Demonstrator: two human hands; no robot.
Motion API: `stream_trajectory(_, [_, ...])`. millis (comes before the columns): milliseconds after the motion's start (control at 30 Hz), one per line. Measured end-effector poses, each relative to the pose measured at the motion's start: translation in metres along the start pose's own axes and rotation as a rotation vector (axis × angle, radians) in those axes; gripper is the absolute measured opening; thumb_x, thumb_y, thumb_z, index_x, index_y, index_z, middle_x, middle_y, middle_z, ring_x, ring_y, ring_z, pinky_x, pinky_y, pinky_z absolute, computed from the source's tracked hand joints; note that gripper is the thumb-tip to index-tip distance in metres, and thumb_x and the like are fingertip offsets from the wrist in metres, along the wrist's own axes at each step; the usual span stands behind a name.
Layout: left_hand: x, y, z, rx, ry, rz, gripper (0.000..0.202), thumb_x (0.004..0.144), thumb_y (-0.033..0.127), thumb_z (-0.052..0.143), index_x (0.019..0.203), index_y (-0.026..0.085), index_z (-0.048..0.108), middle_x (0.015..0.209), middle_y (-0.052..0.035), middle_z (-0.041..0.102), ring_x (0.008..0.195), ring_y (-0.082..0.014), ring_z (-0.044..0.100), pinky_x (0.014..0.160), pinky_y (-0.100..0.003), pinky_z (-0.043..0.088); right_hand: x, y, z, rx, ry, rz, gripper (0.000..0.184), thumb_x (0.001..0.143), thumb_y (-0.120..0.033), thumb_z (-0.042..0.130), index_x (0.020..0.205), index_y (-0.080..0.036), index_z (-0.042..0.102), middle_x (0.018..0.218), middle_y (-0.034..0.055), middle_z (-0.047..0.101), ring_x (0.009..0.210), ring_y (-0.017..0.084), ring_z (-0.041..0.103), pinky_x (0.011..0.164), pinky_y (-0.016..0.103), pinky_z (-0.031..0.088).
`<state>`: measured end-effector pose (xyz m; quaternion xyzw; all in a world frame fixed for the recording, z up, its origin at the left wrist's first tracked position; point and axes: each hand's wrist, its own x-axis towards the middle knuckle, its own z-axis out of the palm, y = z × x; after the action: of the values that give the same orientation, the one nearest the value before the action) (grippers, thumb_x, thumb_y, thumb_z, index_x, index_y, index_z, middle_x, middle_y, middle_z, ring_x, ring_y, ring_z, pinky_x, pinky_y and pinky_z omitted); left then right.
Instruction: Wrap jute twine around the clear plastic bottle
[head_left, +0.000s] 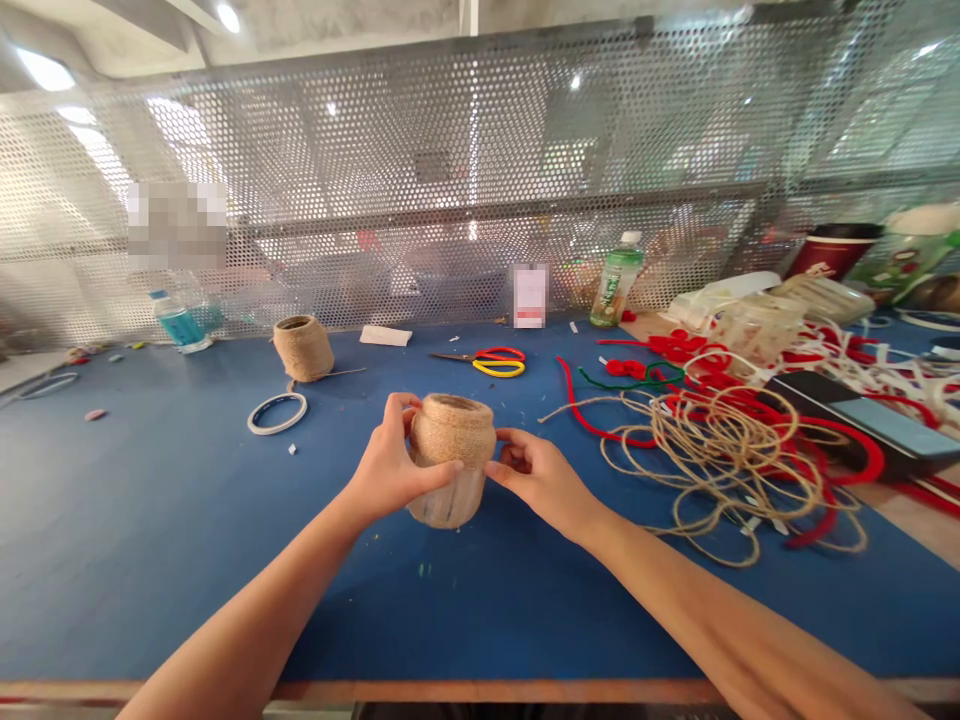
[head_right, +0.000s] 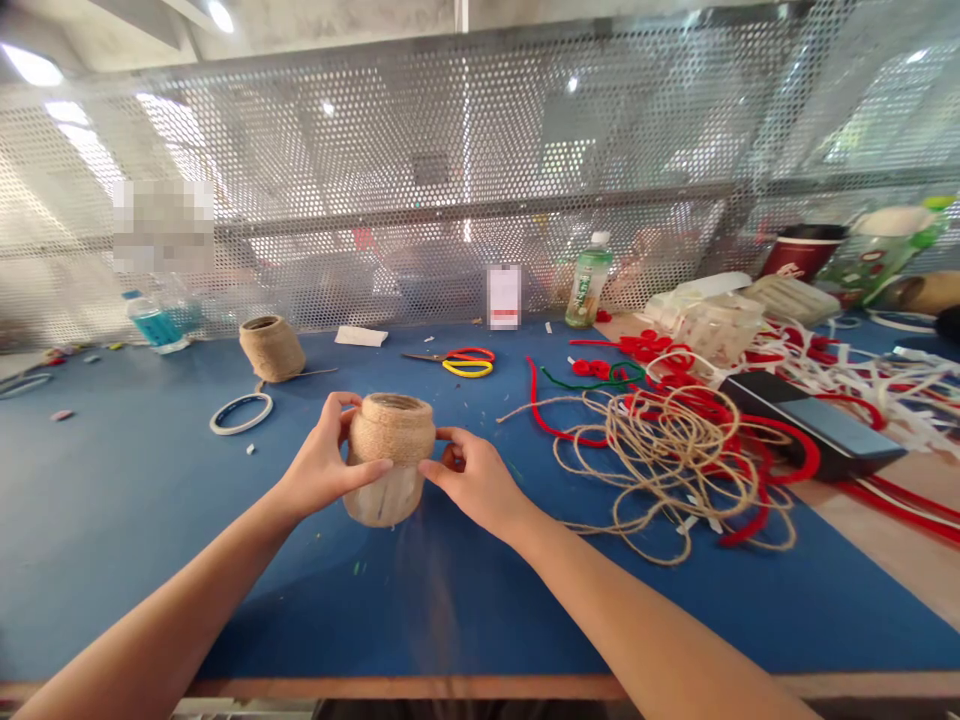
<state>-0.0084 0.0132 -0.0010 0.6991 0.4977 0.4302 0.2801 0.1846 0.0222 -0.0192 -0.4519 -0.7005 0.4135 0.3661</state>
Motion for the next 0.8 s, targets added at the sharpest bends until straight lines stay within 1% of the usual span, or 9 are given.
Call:
stream_trajectory(100, [-0.001, -0.003, 0.002, -0.063, 0.0, 0.007, 0.06, 0.056, 0.036, 0.07, 0.099, 0.021, 0.031, 0.087, -0.0022, 0.055, 0.08, -0.0174, 0.053, 0.072, -0.033, 0.044, 0.0, -0.002, -0.003, 0.043, 0.011, -0.027, 0.031, 0.07, -0.031, 0.061, 0.094, -0.013, 0.056, 0.059, -0.0049, 0.04, 0.053, 0.008, 0.038, 0.052, 0.023, 0.033])
stream_trajectory(200, [-0.002, -0.003, 0.006, -0.171, 0.003, 0.011, 0.058, 0.057, 0.036, 0.069, 0.098, 0.021, 0.03, 0.089, -0.0026, 0.054, 0.08, -0.0166, 0.053, 0.071, -0.03, 0.044, -0.002, -0.008, -0.005, 0.117, 0.041, -0.031, 0.029, 0.068, -0.033, 0.062, 0.089, -0.015, 0.054, 0.057, -0.0061, 0.037, 0.051, 0.008, 0.035, 0.049, 0.022, 0.031])
stream_trajectory(300, [-0.004, -0.002, 0.009, -0.269, -0.02, 0.01, 0.056, 0.059, 0.033, 0.067, 0.099, 0.021, 0.029, 0.092, -0.0029, 0.053, 0.083, -0.0162, 0.053, 0.072, -0.029, 0.044, -0.005, -0.013, -0.006, 0.189, 0.06, -0.034, 0.029, 0.066, -0.035, 0.063, 0.083, -0.016, 0.05, 0.058, -0.0066, 0.036, 0.051, 0.007, 0.035, 0.048, 0.022, 0.03])
stream_trajectory(367, [-0.003, -0.003, 0.009, -0.285, -0.041, -0.007, 0.055, 0.061, 0.032, 0.066, 0.1, 0.021, 0.029, 0.094, -0.0039, 0.053, 0.085, -0.017, 0.053, 0.075, -0.03, 0.044, -0.005, -0.014, -0.005, 0.199, 0.057, -0.027, 0.029, 0.066, -0.036, 0.063, 0.081, -0.017, 0.048, 0.058, -0.0068, 0.037, 0.051, 0.007, 0.035, 0.048, 0.021, 0.029])
stream_trajectory(467, [-0.002, -0.006, 0.009, -0.27, -0.069, -0.026, 0.056, 0.062, 0.032, 0.066, 0.102, 0.019, 0.029, 0.095, -0.0058, 0.054, 0.087, -0.0191, 0.053, 0.077, -0.033, 0.044, -0.005, -0.013, -0.005, 0.164, 0.053, -0.004, 0.03, 0.065, -0.037, 0.064, 0.079, -0.016, 0.047, 0.056, -0.0073, 0.036, 0.05, 0.007, 0.034, 0.047, 0.021, 0.029])
stream_trajectory(567, [-0.002, -0.007, 0.009, -0.244, -0.07, -0.017, 0.053, 0.066, 0.033, 0.063, 0.105, 0.017, 0.031, 0.1, -0.0087, 0.053, 0.093, -0.0213, 0.053, 0.081, -0.036, 0.043, -0.005, -0.013, -0.004, 0.138, 0.062, 0.008, 0.031, 0.065, -0.037, 0.065, 0.078, -0.016, 0.047, 0.055, -0.0076, 0.036, 0.05, 0.006, 0.033, 0.047, 0.021, 0.028])
stream_trajectory(667, [-0.005, 0.0, 0.009, -0.152, -0.05, 0.0, 0.051, 0.067, 0.033, 0.061, 0.107, 0.015, 0.034, 0.106, -0.0108, 0.051, 0.099, -0.0226, 0.051, 0.085, -0.037, 0.042, -0.006, -0.013, -0.003, 0.102, 0.08, 0.002, 0.031, 0.065, -0.038, 0.065, 0.077, -0.016, 0.047, 0.055, -0.0078, 0.035, 0.049, 0.006, 0.033, 0.046, 0.021, 0.028])
stream_trajectory(800, [-0.01, 0.012, 0.009, -0.046, -0.026, -0.04, 0.06, 0.063, 0.041, 0.065, 0.108, 0.015, 0.034, 0.109, -0.0114, 0.05, 0.101, -0.0241, 0.051, 0.085, -0.038, 0.042, -0.009, -0.012, -0.001, 0.053, 0.094, -0.02, 0.033, 0.066, -0.041, 0.066, 0.078, -0.017, 0.046, 0.054, -0.008, 0.036, 0.048, 0.006, 0.033, 0.045, 0.021, 0.028])
